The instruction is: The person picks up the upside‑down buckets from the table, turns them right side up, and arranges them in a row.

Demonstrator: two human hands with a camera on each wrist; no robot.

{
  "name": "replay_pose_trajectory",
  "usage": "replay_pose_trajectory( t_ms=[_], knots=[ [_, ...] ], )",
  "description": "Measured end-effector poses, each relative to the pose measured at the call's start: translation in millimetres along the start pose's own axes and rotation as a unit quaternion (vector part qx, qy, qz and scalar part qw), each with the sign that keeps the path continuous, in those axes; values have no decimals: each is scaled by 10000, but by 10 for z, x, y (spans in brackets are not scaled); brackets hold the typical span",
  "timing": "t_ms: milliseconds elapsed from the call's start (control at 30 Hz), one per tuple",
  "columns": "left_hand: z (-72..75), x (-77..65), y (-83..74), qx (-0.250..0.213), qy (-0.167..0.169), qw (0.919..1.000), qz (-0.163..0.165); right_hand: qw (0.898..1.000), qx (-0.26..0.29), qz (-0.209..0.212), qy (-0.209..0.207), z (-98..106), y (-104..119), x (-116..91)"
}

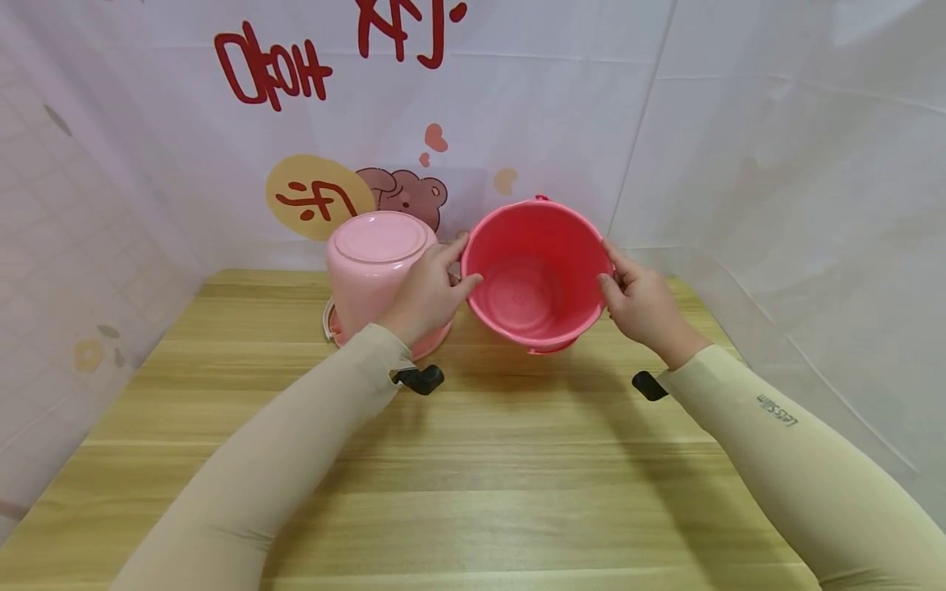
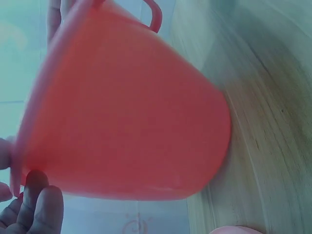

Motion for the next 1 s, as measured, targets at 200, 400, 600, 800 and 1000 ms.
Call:
replay_pose_trajectory(
  t_ms=[200,400,600,800,1000],
  knots=[
    [-5,-69,-42,249,107,9996,-95,9993,218,-293,127,0,-24,1],
    [-54,-123,-99,871,348,9949,-384,9986,181,-472,157,4,-48,-6],
    [-115,-159,-72,884,644,9934,-342,9977,254,-623,101,-7,-86,-10],
    [-139,-155,-64,450,650,9963,-348,9994,203,-222,194,-45,-29,-20],
    [-160,-137,-60,576,632,9959,-281,9976,307,-231,571,-132,-25,-51]
  ],
)
Point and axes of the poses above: each hand's wrist, its own x-axis towards the middle knuckle, its own z-axis out of the back of the hand, y = z × x, the point moved 8 cm from there along x, towards the middle knuckle, and after that the axes turned 7 degrees about x, right-handed, at the moved point
